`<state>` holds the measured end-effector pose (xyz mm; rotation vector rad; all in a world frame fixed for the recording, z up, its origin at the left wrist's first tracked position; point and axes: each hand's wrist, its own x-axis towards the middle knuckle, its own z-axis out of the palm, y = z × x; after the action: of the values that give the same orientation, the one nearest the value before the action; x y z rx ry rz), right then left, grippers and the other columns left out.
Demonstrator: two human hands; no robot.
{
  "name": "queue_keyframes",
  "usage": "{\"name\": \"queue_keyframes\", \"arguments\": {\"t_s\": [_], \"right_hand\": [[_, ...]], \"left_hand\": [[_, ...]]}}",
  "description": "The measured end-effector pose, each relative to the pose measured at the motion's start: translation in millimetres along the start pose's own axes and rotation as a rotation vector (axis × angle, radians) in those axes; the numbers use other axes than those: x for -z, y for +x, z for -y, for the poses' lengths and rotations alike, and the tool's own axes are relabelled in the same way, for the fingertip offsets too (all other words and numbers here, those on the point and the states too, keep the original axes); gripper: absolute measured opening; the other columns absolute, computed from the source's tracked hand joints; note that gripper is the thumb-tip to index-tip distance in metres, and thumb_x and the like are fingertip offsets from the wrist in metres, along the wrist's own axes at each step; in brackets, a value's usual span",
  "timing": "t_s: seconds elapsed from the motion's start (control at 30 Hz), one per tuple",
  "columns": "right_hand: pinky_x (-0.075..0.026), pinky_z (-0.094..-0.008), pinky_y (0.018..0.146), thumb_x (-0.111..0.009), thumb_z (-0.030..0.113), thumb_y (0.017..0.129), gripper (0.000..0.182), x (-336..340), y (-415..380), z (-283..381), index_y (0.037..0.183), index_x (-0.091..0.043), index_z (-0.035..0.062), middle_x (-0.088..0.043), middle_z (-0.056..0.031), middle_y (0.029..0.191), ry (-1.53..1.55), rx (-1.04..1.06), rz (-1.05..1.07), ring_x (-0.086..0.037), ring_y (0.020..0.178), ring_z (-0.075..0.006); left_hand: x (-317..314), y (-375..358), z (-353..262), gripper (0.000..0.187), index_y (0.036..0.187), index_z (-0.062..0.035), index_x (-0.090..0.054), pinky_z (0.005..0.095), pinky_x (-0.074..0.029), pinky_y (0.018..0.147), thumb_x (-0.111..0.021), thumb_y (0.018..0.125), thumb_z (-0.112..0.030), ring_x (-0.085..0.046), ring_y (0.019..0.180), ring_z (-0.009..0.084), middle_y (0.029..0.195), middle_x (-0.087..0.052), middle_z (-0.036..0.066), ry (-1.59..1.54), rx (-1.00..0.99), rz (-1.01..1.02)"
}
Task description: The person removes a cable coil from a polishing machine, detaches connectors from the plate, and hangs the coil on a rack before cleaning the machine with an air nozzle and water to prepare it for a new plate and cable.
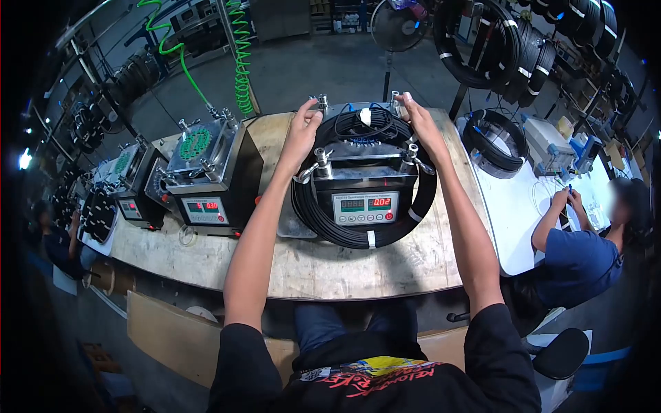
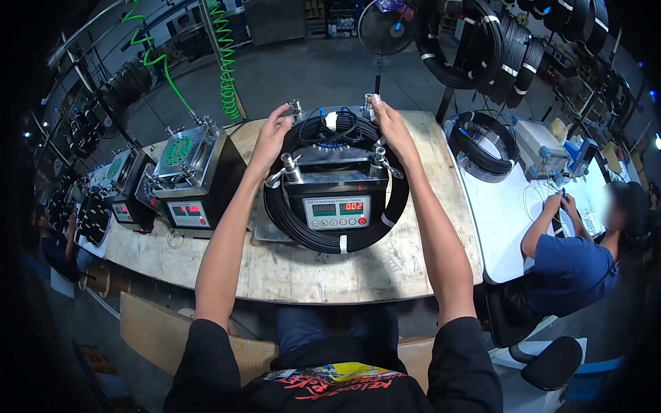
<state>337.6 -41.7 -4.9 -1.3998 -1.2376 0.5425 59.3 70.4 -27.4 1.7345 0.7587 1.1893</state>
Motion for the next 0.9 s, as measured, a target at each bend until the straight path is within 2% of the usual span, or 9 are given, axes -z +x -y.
{"name": "queue_keyframes", "arguments": {"t_s": [0.07,0.1,0.2,0.23,0.33,0.37,0.47,0.63,0.9], "right_hand": [[-0.042,-0.0347,0.107,-0.038,0.064,0.107,0.075,3,11,-18,0.139,-0.062,0.0007,-0.068,-0.0183,0.126,-0.059,0.028,0.000,-0.058,0.126,-0.0254],[-0.036,-0.0363,0.115,-0.037,0.064,0.107,0.077,4,5,-7,0.138,-0.062,-0.0014,-0.064,-0.0179,0.139,-0.085,0.005,-0.012,-0.052,0.138,-0.0274],[-0.035,-0.0375,0.116,-0.038,0.064,0.107,0.078,5,-4,9,0.138,-0.062,-0.0026,-0.063,-0.0194,0.140,-0.189,-0.039,-0.060,-0.053,0.138,-0.0290],[-0.041,-0.0378,0.110,-0.037,0.066,0.105,0.077,3,-3,4,0.134,-0.065,-0.0002,-0.068,-0.0244,0.130,-0.195,0.006,-0.101,-0.060,0.130,-0.0345],[-0.041,-0.0378,0.111,-0.037,0.066,0.106,0.077,2,3,-7,0.134,-0.065,-0.0003,-0.068,-0.0245,0.130,-0.079,0.014,-0.054,-0.060,0.130,-0.0348],[-0.040,-0.0373,0.112,-0.038,0.065,0.106,0.076,2,6,-12,0.134,-0.065,0.0001,-0.067,-0.0237,0.133,-0.051,0.040,-0.032,-0.059,0.132,-0.0342],[-0.039,-0.0361,0.112,-0.039,0.064,0.106,0.075,2,4,-10,0.136,-0.064,0.0001,-0.066,-0.0213,0.136,0.028,0.003,-0.005,-0.057,0.133,-0.0306],[-0.040,-0.0320,0.108,-0.044,0.061,0.106,0.070,-1,-6,5,0.138,-0.062,0.0006,-0.067,-0.0158,0.129,0.030,0.088,0.010,-0.058,0.124,-0.0215],[-0.044,-0.0327,0.104,-0.045,0.049,0.109,0.058,6,-24,-7,0.132,-0.064,-0.0004,-0.071,-0.0164,0.123,-0.017,0.180,-0.040,-0.063,0.117,-0.0222]], "left_hand": [[0,2,5,0.047,0.149,-0.0043,-0.049,0.0265,-0.044,0.091,-0.059,0.107,-0.022,-0.055,0.099,0.0124,0.108,-0.061,0.005,-0.121,-0.033,0.036],[1,0,-3,0.046,0.152,-0.0066,-0.046,0.0310,-0.038,0.112,-0.055,0.107,-0.014,-0.055,0.121,0.0165,0.123,-0.062,0.012,-0.130,0.030,0.074],[0,4,3,0.046,0.149,-0.0054,-0.049,0.0249,-0.043,0.090,-0.058,0.105,-0.013,-0.053,0.100,0.0103,0.110,-0.060,0.002,-0.122,-0.008,0.047],[-1,5,2,0.044,0.145,-0.0048,-0.053,0.0274,-0.046,0.088,-0.056,0.101,-0.006,-0.058,0.095,0.0136,0.104,-0.063,0.004,-0.089,-0.029,0.033],[-2,15,-10,0.043,0.139,-0.0038,-0.058,0.0325,-0.049,0.084,-0.053,0.097,-0.002,-0.063,0.089,0.0191,0.094,-0.066,0.009,0.244,0.069,0.024],[-7,23,-3,0.041,0.134,-0.0031,-0.061,0.0366,-0.051,0.082,-0.052,0.095,-0.002,-0.066,0.086,0.0233,0.088,-0.067,0.013,0.343,-0.027,-0.039],[-18,15,-26,0.040,0.136,-0.0031,-0.060,0.0374,-0.051,0.084,-0.054,0.097,-0.007,-0.067,0.087,0.0228,0.089,-0.067,0.013,0.295,0.093,-0.105],[-11,11,-23,0.045,0.146,-0.0062,-0.052,0.0341,-0.050,0.089,-0.059,0.104,-0.021,-0.063,0.094,0.0195,0.102,-0.066,0.011,0.157,0.041,-0.028],[7,-22,-6,0.039,0.136,-0.0036,-0.061,0.0312,-0.048,0.093,-0.058,0.106,-0.028,-0.063,0.101,0.0179,0.111,-0.069,0.011,0.039,-0.042,-0.102]]}}
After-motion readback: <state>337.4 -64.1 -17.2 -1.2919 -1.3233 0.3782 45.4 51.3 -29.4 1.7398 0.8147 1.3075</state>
